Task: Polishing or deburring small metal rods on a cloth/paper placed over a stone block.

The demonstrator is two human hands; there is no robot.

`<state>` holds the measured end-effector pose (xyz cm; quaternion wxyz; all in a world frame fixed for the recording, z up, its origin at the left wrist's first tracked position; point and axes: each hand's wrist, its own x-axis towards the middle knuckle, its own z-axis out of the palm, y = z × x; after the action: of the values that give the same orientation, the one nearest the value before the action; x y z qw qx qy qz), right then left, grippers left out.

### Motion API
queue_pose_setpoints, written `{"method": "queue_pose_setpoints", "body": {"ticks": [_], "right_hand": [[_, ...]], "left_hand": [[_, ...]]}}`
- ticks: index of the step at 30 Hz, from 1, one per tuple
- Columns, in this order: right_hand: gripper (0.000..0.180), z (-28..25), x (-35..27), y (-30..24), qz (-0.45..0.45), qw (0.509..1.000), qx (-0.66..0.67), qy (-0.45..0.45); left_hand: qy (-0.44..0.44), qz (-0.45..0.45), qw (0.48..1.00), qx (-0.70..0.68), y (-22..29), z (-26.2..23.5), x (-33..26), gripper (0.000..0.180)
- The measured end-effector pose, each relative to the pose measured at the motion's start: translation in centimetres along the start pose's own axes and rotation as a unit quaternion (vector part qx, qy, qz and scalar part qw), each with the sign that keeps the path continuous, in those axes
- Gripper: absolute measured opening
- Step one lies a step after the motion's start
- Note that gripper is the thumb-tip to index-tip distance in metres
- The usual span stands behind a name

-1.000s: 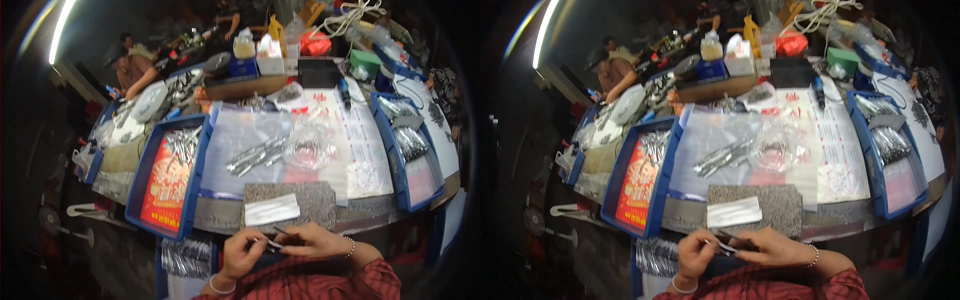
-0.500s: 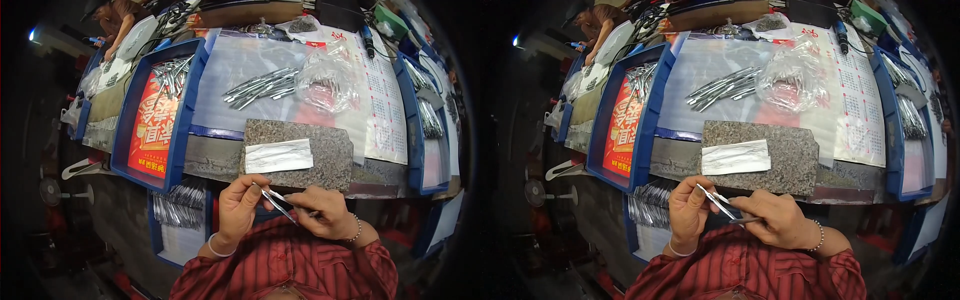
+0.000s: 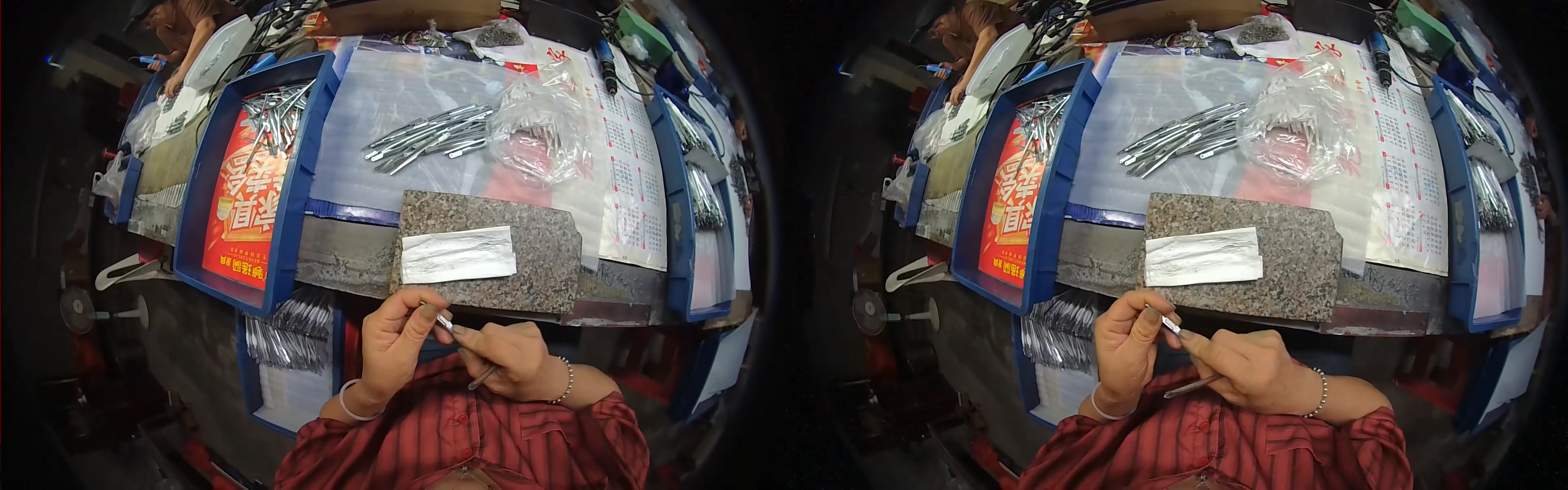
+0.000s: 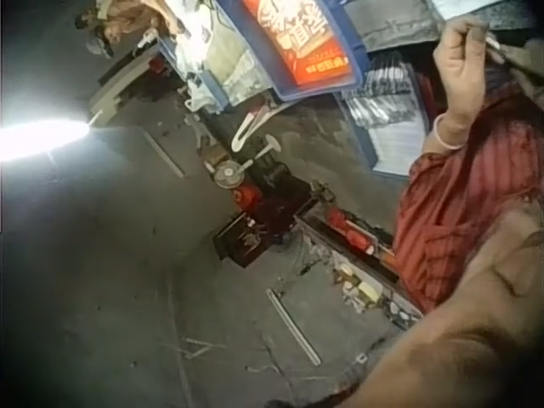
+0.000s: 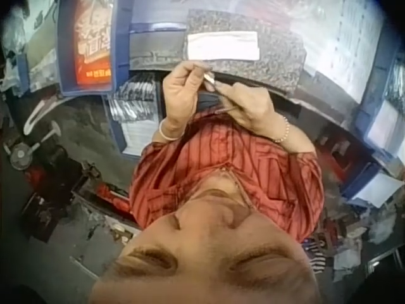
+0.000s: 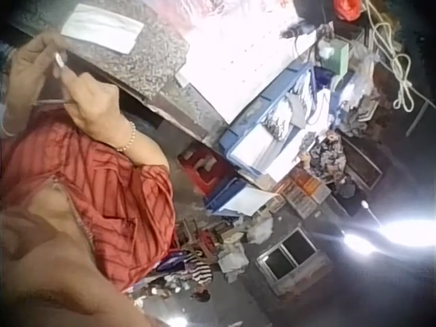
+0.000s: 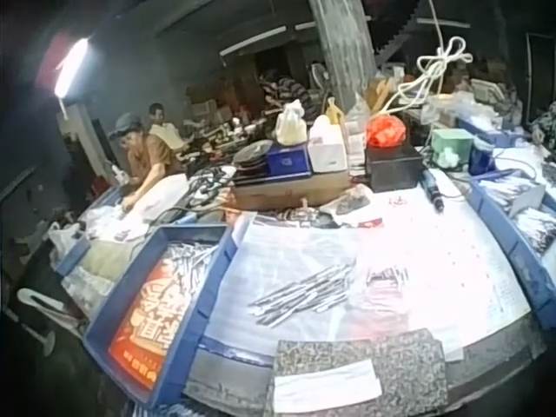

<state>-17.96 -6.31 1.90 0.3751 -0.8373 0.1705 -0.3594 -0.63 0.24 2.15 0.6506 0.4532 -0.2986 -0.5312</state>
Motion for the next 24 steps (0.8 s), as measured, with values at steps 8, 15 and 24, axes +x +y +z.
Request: {"method": "queue_pose_setpoints", "body": {"ticks": [8, 15, 24], "right_hand": [[0.031, -4.2, 1.3, 0.5, -0.032, 0.989, -0.087, -0.116], [0.031, -5.4, 3.2, 1.1, 0.029, 0.989, -0.126, -0.065], [0.052, -5.6, 4.1, 2.0, 0.118, 0.992, -0.032, 0.017]], "left_hand": [[-0.216, 0.106, 0.909, 0.339, 2.3, -2.0, 2.0, 0.014], [-0.119, 0.235, 0.861, 0.435, 1.0, -1.8, 3.6, 0.017], [-0.071, 0.309, 0.770, 0.554, -1.2, -3.5, 5.6, 0.022]]}}
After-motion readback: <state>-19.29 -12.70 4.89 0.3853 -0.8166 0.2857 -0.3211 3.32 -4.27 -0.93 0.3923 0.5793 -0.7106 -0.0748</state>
